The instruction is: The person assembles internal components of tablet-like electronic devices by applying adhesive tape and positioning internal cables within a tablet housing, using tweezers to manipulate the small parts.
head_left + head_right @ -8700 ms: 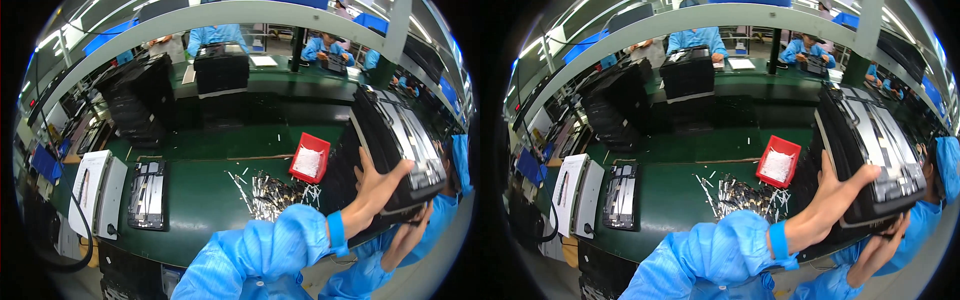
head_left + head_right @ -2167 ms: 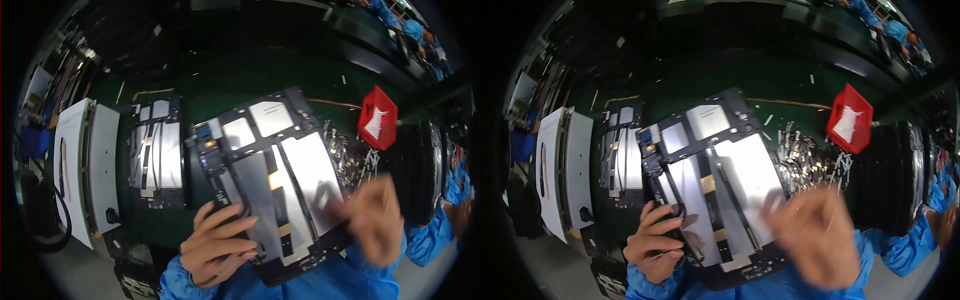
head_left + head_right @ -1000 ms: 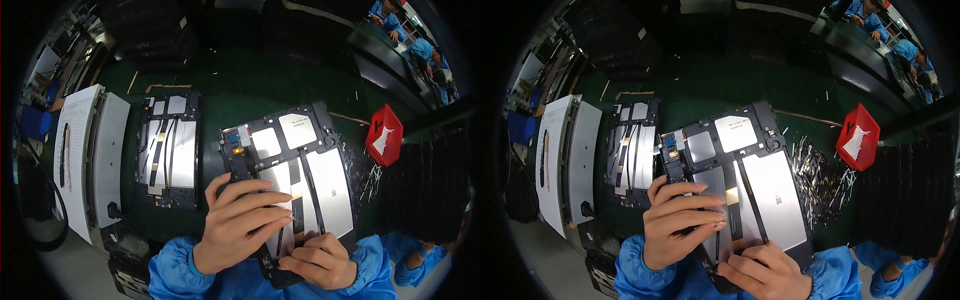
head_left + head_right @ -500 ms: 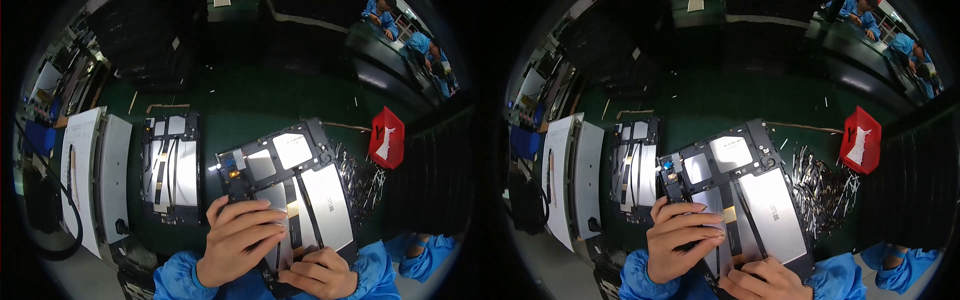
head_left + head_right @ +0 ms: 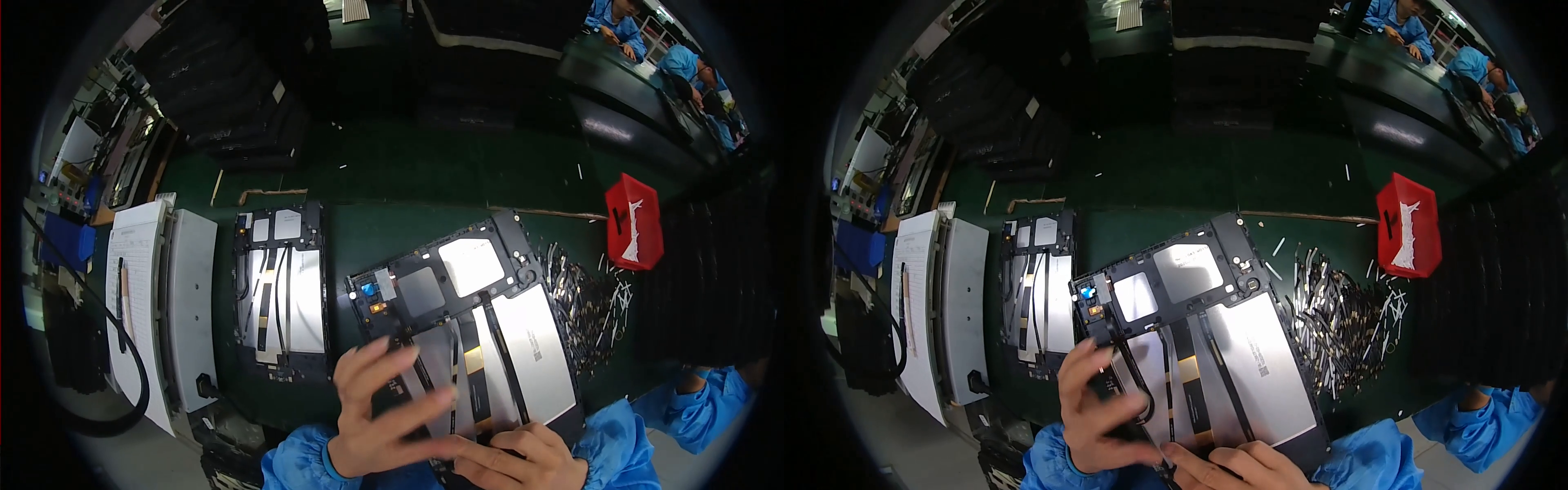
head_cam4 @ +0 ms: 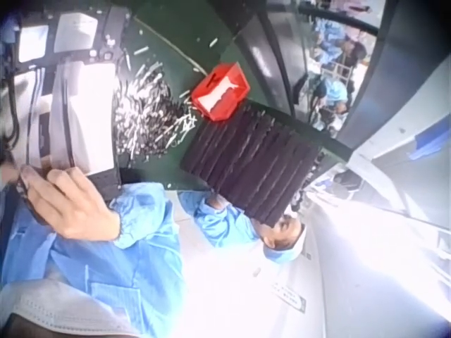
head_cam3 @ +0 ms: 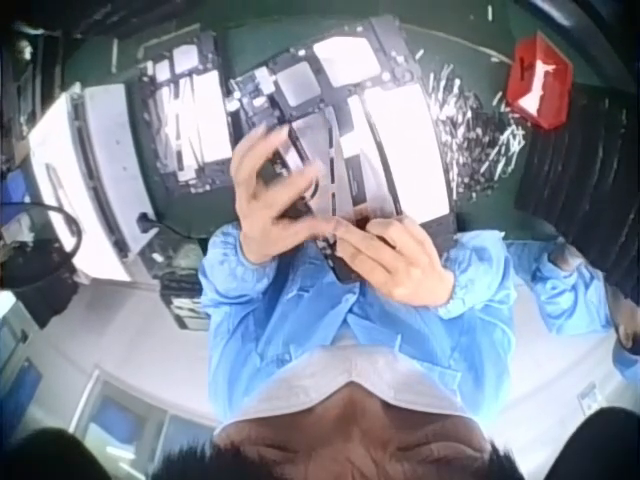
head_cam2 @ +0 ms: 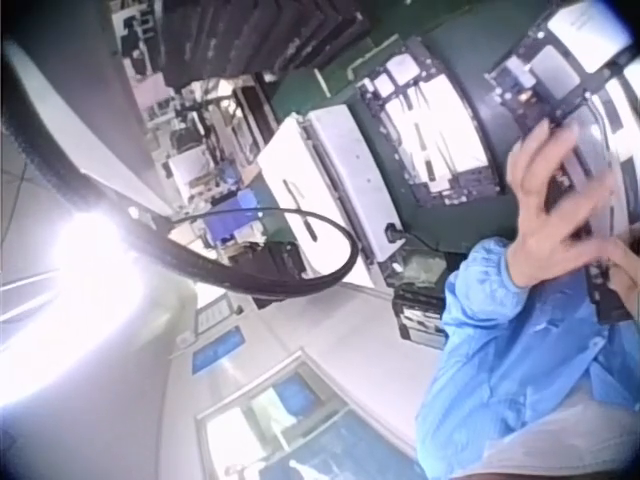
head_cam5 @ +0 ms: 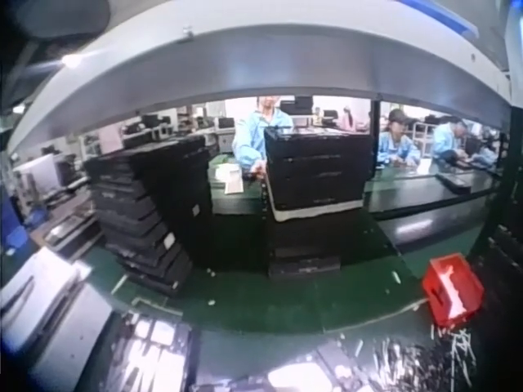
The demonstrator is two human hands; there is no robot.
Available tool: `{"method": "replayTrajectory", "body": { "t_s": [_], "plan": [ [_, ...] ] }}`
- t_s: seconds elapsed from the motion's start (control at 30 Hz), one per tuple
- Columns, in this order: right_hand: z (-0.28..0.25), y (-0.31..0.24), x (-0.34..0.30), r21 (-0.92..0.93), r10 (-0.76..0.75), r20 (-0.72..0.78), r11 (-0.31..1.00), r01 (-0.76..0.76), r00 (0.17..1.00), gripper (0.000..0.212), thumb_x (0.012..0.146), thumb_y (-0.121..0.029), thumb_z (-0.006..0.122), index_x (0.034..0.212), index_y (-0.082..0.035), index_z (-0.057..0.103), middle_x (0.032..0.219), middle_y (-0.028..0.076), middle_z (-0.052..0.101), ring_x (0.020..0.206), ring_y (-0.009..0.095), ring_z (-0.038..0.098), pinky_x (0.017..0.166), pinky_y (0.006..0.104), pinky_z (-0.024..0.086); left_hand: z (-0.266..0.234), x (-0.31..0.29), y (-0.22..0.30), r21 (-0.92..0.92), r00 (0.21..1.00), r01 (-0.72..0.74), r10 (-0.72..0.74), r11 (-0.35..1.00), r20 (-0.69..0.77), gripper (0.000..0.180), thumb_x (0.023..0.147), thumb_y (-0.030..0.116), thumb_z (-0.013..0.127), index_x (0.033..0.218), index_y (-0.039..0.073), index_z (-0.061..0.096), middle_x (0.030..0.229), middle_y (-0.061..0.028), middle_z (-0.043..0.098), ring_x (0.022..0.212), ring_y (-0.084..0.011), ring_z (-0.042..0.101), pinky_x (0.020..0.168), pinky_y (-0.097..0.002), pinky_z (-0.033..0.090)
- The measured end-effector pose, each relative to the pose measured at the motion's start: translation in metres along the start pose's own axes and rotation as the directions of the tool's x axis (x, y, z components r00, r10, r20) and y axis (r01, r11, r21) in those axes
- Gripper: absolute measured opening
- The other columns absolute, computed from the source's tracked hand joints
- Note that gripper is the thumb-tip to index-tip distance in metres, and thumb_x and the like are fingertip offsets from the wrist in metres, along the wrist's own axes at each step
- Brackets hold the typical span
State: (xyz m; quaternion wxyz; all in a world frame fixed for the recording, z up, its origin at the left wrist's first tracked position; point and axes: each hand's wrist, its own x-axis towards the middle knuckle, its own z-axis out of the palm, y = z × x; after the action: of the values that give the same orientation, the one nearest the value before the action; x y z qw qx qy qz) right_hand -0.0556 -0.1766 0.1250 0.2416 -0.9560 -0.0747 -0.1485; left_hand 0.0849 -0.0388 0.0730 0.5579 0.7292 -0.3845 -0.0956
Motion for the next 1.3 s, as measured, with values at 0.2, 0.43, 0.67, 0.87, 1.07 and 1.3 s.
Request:
{"method": "replayTrajectory", "body": {
  "t_s": [0.2,0.43,0.67,0.87,1.07,1.3],
  "plan": [
    [-0.013,0.012,0.008,0.365,0.075,0.061,0.926,-0.092,0.995,0.030,0.066,-0.007,0.069,0.094,0.003,0.061,0.096,0.013,0.059,0.078,0.027,0.059,0.070,0.0341,0.049,-0.007,-0.018,-0.018,0.331,0.898,-0.440,0.412,0.835,0.156,0.063,0.094,0.050,0.032,0.122,-0.003,0.050,0.127,-0.0227,0.049,0.129,-0.0365,0.033,0.107,-0.0446,0.019],
    [-0.016,-0.010,0.001,0.005,0.037,0.274,0.999,-0.040,0.961,0.053,0.075,-0.039,0.065,0.111,0.000,0.059,0.064,0.003,0.045,0.057,0.016,0.048,0.054,0.0271,0.040,0.003,-0.004,-0.008,0.336,0.995,-0.063,0.034,0.940,0.091,0.082,0.081,0.075,0.009,0.106,0.025,0.068,0.134,-0.0170,0.040,0.128,-0.0378,0.022,0.106,-0.0469,0.012],
    [-0.024,-0.015,-0.016,-0.055,0.032,0.264,0.998,-0.018,0.964,0.050,0.079,-0.040,0.063,0.110,-0.001,0.062,0.061,0.002,0.047,0.055,0.013,0.047,0.051,0.0251,0.038,0.018,-0.008,-0.011,0.371,0.986,-0.152,0.117,0.916,0.116,0.071,0.089,0.065,0.016,0.124,0.019,0.057,0.142,-0.0230,0.025,0.134,-0.0399,0.013,0.107,-0.0489,0.006],
    [-0.020,0.041,-0.032,0.166,0.562,-0.187,0.827,-0.538,0.806,0.050,0.074,-0.024,0.074,0.113,0.003,0.059,0.106,0.018,0.055,0.083,0.027,0.062,0.069,0.0324,0.051,0.043,-0.085,0.005,0.022,0.946,0.274,-0.265,0.962,-0.189,0.083,0.089,0.062,0.018,0.141,-0.003,0.021,0.147,-0.0249,0.001,0.136,-0.0379,0.011,0.107,-0.0427,0.019],
    [-0.023,0.050,-0.047,0.592,0.690,0.049,0.562,-0.578,0.722,0.050,0.077,-0.016,0.071,0.119,0.005,0.054,0.124,0.017,0.050,0.095,0.015,0.056,0.075,0.0234,0.046,0.064,-0.072,0.019,-0.008,0.906,0.250,-0.237,0.968,-0.351,0.079,0.090,0.059,0.016,0.140,-0.002,0.023,0.147,-0.0247,0.003,0.136,-0.0377,0.012,0.108,-0.0452,0.017],
    [-0.066,0.055,-0.020,0.917,0.817,-0.234,0.366,-0.161,0.527,0.070,0.065,-0.023,0.067,0.125,0.007,0.048,0.113,0.020,0.059,0.100,0.022,0.059,0.094,0.0317,0.041,0.047,-0.027,0.054,-0.034,0.907,-0.172,0.145,0.985,-0.397,0.083,0.090,0.062,0.015,0.136,-0.005,0.032,0.143,-0.0243,0.024,0.136,-0.0397,0.012,0.109,-0.0445,0.010]
  ]
}}
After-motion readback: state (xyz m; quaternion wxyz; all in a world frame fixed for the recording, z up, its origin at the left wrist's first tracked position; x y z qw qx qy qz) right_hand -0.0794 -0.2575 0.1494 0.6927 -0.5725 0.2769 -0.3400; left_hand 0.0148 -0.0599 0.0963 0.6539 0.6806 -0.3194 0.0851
